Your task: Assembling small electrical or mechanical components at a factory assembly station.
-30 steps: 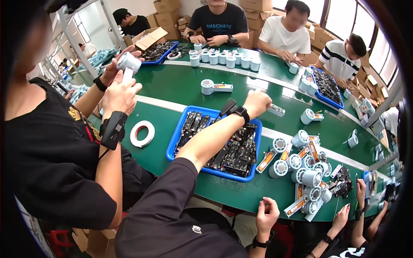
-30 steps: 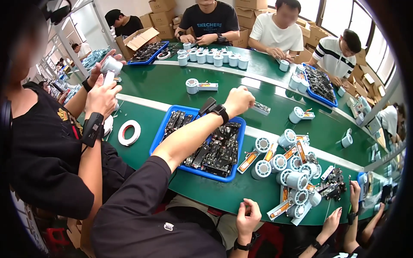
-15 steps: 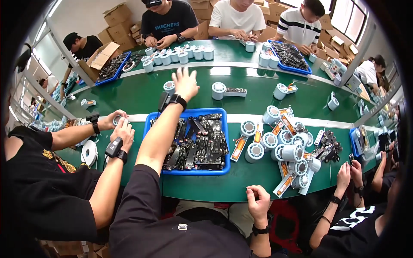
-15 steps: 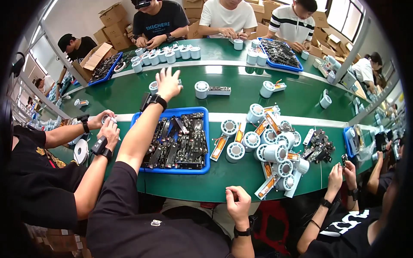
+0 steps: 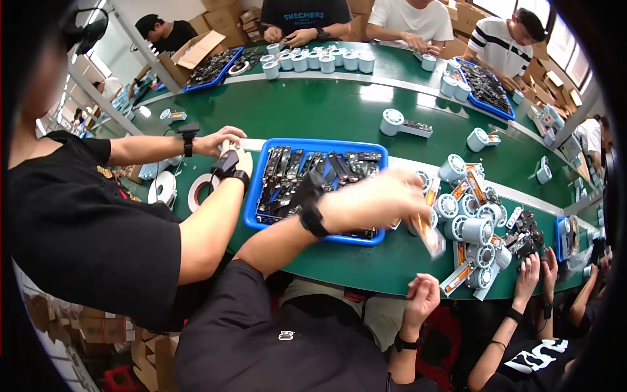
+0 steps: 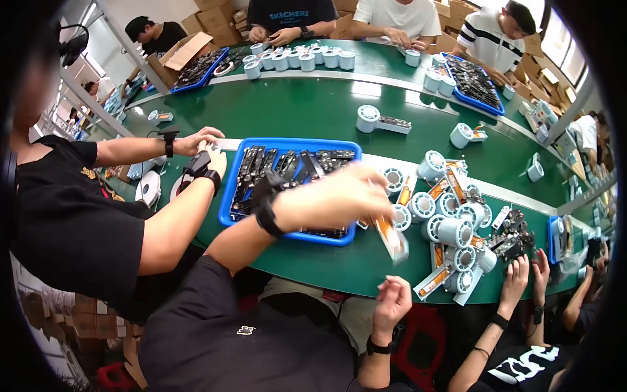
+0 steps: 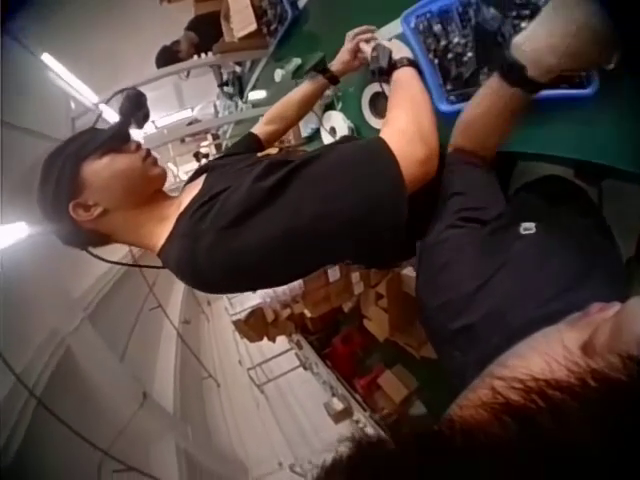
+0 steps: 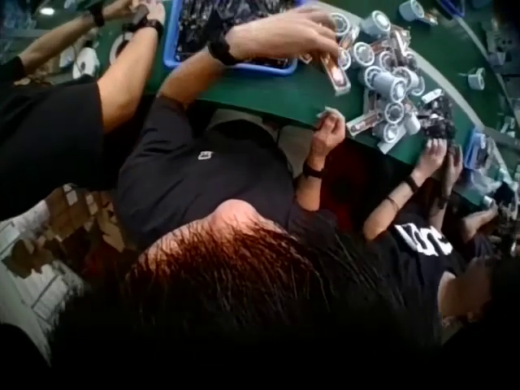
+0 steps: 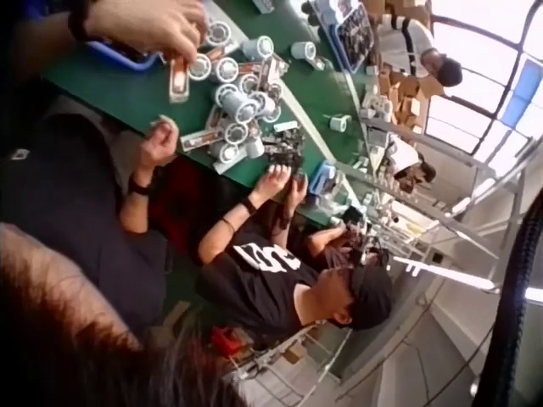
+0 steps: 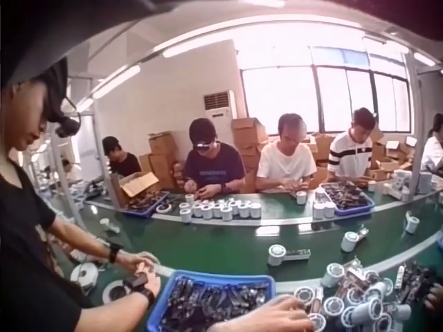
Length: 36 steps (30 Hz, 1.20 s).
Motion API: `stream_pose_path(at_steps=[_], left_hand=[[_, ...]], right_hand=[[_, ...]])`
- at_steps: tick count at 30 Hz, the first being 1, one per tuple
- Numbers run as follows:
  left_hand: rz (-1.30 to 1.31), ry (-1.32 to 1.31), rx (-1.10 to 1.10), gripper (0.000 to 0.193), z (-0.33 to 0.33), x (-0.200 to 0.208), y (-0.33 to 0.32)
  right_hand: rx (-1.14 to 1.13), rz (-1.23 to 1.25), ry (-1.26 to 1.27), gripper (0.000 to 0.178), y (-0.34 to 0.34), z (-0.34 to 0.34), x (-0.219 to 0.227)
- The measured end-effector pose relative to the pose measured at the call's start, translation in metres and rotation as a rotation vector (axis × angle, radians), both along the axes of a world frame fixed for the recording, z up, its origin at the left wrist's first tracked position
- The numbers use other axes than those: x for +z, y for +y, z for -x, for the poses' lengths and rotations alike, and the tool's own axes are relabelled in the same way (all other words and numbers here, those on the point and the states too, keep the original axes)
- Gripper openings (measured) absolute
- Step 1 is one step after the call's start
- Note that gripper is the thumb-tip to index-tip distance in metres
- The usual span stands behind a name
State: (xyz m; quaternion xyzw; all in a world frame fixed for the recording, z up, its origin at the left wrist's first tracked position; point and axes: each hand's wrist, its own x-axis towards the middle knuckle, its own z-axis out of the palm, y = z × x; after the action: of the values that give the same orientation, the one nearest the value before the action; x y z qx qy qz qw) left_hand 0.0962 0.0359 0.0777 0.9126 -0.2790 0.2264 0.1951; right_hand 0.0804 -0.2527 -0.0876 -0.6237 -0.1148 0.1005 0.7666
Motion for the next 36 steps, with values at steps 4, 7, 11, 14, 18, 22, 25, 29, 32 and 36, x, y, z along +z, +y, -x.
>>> stream_pose_path(at_steps=[4, 7, 11, 14, 18, 22, 25, 29, 32, 36], left_hand=[[-0.218, -0.06, -0.171, 0.007, 0.028, -0.058, -0.087], [-0.204, -0.06, -0.207, 0.014, 0.024, -0.088, -0.088], [0.018, -0.119, -0.125, 0.025, 0.035, -0.073, -0.083], [0.178, 0.103, 0.152, 0.03, 0.047, -0.06, -0.061], [0.011, 0.234, 1.029, 0.03, 0.053, -0.08, 0.008], [-0.118, 0.22, 1.038, 0.033, 0.042, -0.096, 0.068], [-0.212, 0.197, 0.901, 0.037, 0.032, -0.103, 0.09], [-0.248, 0.197, 0.752, 0.035, 0.028, -0.095, 0.096], [-0.148, 0.459, 0.816, 0.032, 0.026, -0.078, 0.093], [-0.052, 0.538, 0.88, 0.028, 0.025, -0.077, 0.104]], right_hand=[[-0.095, -0.37, -0.254, 0.045, -0.015, 0.008, -0.013], [-0.031, 0.242, -0.415, 0.054, -0.019, 0.021, 0.009], [-0.032, 0.552, -0.464, 0.057, 0.003, 0.025, 0.028], [-0.05, 0.624, -0.452, 0.057, 0.0, 0.024, 0.03], [-0.011, 0.736, -0.491, 0.056, 0.007, 0.021, 0.036], [0.008, 0.692, -0.49, 0.054, 0.019, 0.017, 0.04], [0.039, 0.688, -0.466, 0.053, 0.016, 0.015, 0.043], [0.109, 0.46, -0.43, 0.039, 0.01, 0.008, 0.044], [0.095, 0.33, -0.637, 0.025, 0.008, -0.002, 0.041], [0.06, 0.316, -0.459, 0.015, -0.002, -0.004, 0.042]])
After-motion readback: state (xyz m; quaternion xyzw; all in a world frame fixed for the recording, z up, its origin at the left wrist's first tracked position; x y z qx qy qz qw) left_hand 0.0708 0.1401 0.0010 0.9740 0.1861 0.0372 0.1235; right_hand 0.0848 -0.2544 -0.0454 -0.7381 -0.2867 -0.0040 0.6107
